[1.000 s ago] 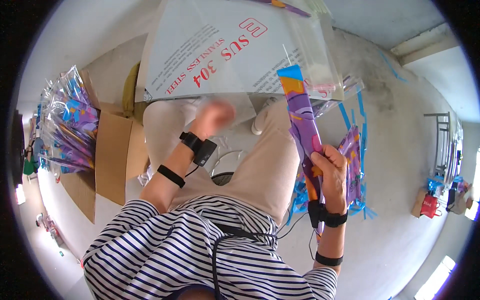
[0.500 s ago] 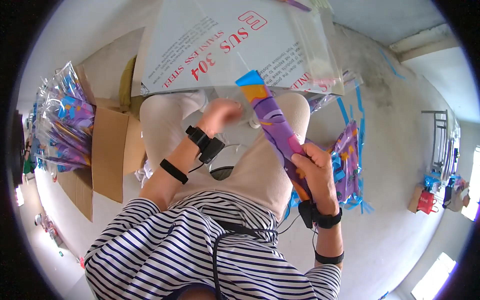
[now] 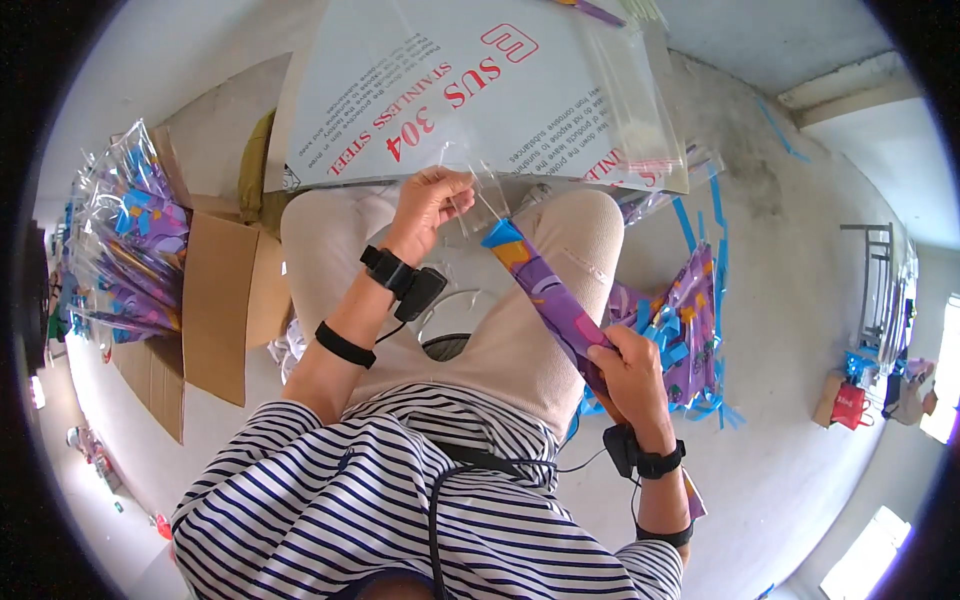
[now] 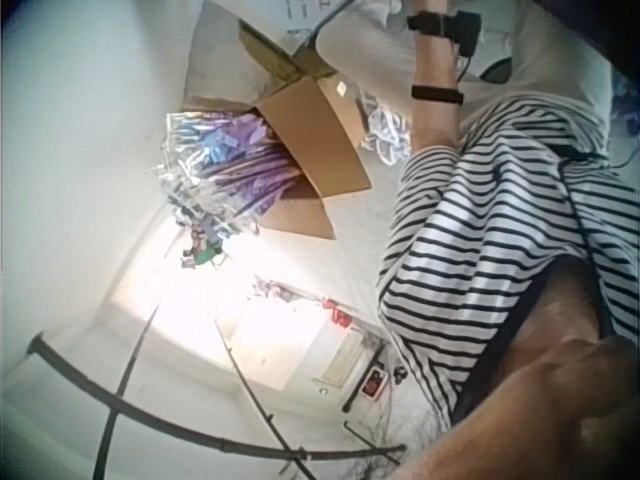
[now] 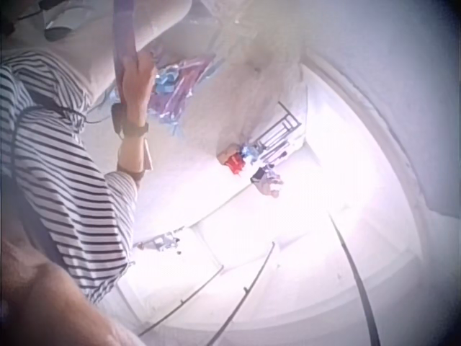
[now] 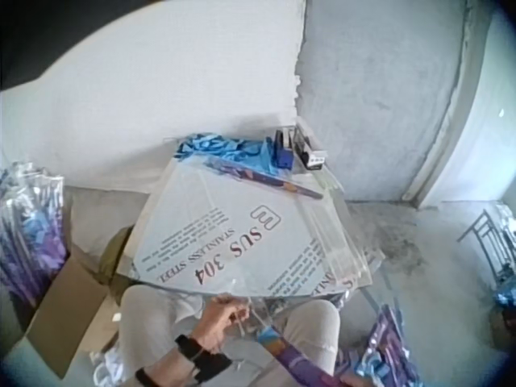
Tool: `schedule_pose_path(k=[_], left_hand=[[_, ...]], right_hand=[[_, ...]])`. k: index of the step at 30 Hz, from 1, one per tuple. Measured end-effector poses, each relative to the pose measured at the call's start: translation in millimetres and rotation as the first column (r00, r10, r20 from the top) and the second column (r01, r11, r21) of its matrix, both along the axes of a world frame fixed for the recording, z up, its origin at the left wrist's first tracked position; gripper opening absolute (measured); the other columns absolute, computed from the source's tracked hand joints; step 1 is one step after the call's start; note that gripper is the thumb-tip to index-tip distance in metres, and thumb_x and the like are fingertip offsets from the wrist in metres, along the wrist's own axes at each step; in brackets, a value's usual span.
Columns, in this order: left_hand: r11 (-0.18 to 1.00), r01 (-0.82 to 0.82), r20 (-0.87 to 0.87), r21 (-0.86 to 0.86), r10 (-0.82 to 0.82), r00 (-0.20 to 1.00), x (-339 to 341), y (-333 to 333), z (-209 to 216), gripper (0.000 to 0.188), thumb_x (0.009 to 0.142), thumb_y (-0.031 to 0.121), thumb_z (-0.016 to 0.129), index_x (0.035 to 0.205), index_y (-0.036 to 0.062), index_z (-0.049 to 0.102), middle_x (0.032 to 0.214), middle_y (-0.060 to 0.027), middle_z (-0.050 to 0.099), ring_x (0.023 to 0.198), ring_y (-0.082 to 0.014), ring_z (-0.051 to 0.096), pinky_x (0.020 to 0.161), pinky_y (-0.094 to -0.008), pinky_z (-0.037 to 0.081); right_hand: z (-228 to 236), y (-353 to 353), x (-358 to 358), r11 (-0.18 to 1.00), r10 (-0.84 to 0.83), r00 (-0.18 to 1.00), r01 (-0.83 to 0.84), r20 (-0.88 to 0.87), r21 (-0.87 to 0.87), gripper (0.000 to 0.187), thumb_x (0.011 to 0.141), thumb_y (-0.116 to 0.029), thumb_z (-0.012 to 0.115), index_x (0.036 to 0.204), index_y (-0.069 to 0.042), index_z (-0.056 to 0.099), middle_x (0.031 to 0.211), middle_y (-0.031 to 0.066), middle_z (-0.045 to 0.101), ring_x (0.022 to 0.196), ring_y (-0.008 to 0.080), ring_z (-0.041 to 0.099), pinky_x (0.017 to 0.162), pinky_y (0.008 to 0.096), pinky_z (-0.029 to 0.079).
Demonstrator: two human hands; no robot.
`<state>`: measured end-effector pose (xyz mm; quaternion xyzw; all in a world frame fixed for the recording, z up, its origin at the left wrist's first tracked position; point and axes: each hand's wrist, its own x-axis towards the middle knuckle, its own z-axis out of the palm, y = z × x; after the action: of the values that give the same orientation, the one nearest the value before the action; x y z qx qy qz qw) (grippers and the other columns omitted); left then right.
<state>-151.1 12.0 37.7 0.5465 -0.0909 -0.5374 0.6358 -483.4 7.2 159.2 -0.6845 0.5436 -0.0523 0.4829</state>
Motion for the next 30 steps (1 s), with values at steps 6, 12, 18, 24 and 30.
schedule_pose_path(k=[6, 12, 18, 24, 30], left_hand=[[0.999, 0.037, 0.060, -0.007, -0.037, 0.998, 1, 0, 1, 0.018, 0.085, 0.016, 0.081, 0.085, 0.0039, 0.068, 0.080, -0.0050, 0.071, 0.070, -0.0108, 0.066, 0.069, -0.0257, 0.056], [0.992, 0.124, 0.066, -0.002, -0.124, 0.990, -6, 3, 7, 0.019, 0.089, 0.020, 0.077, 0.091, 0.0035, 0.070, 0.085, -0.0082, 0.074, 0.080, -0.0154, 0.072, 0.074, -0.0292, 0.059], [0.978, 0.207, -0.051, -0.016, -0.207, 0.977, -5, 9, 27, 0.027, 0.100, 0.032, 0.064, 0.100, 0.0055, 0.070, 0.091, -0.0089, 0.075, 0.086, -0.0172, 0.073, 0.078, -0.0326, 0.059], [0.975, 0.218, -0.054, -0.034, -0.219, 0.974, -7, 9, 26, 0.035, 0.100, 0.040, 0.063, 0.104, 0.0054, 0.069, 0.094, -0.0072, 0.074, 0.090, -0.0162, 0.072, 0.079, -0.0342, 0.059], [0.938, 0.301, -0.110, -0.173, -0.322, 0.940, -9, 12, 27, 0.039, 0.095, 0.038, 0.070, 0.111, 0.0032, 0.066, 0.104, -0.0087, 0.072, 0.096, -0.0188, 0.071, 0.083, -0.0371, 0.059]], right_hand=[[-1, -1, -1, 1.000, 0.006, 1.000, -0.006, -0.014, -0.025, 0.017, 0.082, -0.011, 0.067, 0.087, 0.005, 0.063, 0.068, 0.0118, 0.059, 0.061, 0.0179, 0.056, 0.059, 0.0327, 0.044], [1, 0, 14, 1.000, -0.016, 0.999, 0.016, 0.048, 0.011, 0.016, 0.083, -0.012, 0.067, 0.086, 0.004, 0.063, 0.068, 0.0088, 0.058, 0.062, 0.0133, 0.056, 0.058, 0.0306, 0.044], [-8, -2, 15, 0.992, -0.086, 0.995, 0.080, 0.051, 0.099, 0.015, 0.084, -0.011, 0.067, 0.086, 0.003, 0.065, 0.068, 0.0042, 0.058, 0.064, 0.0092, 0.055, 0.057, 0.0275, 0.043], [-13, -2, 16, 0.958, -0.176, 0.968, 0.125, 0.182, 0.260, 0.012, 0.086, -0.009, 0.067, 0.084, 0.002, 0.066, 0.069, -0.0030, 0.055, 0.064, 0.0050, 0.050, 0.057, 0.0243, 0.038], [-11, -1, 24, 0.926, -0.237, 0.946, 0.151, 0.222, 0.347, 0.011, 0.088, -0.009, 0.067, 0.081, 0.000, 0.065, 0.071, -0.0051, 0.052, 0.065, 0.0041, 0.047, 0.058, 0.0232, 0.036]])
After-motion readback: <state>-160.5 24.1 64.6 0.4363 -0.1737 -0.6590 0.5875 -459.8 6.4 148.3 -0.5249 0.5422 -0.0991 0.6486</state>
